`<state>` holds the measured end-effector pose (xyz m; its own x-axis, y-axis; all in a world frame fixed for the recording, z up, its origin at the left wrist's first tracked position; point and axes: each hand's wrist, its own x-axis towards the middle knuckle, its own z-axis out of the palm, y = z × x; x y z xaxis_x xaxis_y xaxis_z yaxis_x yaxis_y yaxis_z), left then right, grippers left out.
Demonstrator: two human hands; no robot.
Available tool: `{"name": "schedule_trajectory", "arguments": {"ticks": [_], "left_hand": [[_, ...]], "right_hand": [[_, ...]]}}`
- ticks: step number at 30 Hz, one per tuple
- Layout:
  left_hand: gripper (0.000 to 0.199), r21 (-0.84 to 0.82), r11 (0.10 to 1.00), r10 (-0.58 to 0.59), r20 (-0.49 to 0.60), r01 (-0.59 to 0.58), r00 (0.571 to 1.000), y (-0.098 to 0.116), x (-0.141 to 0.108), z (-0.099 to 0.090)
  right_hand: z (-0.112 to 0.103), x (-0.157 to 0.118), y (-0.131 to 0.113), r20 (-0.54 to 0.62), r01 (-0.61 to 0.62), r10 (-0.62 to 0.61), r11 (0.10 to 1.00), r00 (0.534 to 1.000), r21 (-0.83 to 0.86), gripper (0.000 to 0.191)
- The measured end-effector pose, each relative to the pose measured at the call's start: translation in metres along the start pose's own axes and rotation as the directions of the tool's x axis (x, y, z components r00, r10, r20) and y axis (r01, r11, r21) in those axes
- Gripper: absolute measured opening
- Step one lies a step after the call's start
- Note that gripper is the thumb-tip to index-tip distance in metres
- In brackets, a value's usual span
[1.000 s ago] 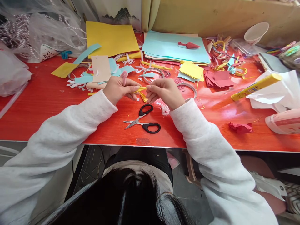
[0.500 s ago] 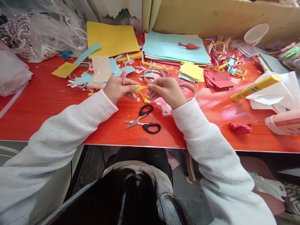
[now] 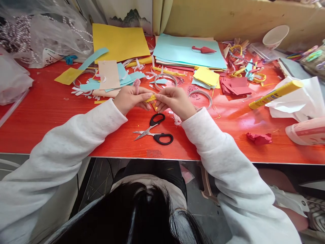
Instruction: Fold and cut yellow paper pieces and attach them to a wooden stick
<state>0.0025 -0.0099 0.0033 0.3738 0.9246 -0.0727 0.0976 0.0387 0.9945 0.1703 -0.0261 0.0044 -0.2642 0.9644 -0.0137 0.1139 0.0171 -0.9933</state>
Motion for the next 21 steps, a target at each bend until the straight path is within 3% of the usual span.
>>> {"name": "schedule_trajectory", "arguments": {"ticks": [5, 13, 19, 21], "left_hand": [[0.013, -0.006, 0.998, -0.062, 0.009, 0.062, 0.998, 0.0015, 0.0008, -0.0005], [0.015, 0.017, 0.997, -0.071, 0.015, 0.070, 0.997, 0.0018, 0.0002, -0.0014], [0.017, 0.176, 0.981, 0.067, 0.064, -0.078, 0.996, 0.0028, -0.0006, -0.0065], [0.015, 0.195, 0.978, 0.067, 0.057, -0.077, 0.996, 0.0054, -0.0026, -0.0067]], "right_hand": [[0.0003, -0.0016, -0.0029, -0.075, 0.021, -0.022, 1.000, 0.997, -0.006, 0.011], [0.0006, -0.0039, -0.0064, -0.028, 0.035, -0.036, 0.998, 0.999, -0.043, 0.013], [-0.0034, -0.0054, -0.0098, 0.012, 0.061, -0.060, 0.993, 0.998, -0.104, 0.016], [-0.0038, -0.0045, -0.0077, -0.012, 0.072, -0.073, 0.994, 0.997, -0.086, 0.018]]}}
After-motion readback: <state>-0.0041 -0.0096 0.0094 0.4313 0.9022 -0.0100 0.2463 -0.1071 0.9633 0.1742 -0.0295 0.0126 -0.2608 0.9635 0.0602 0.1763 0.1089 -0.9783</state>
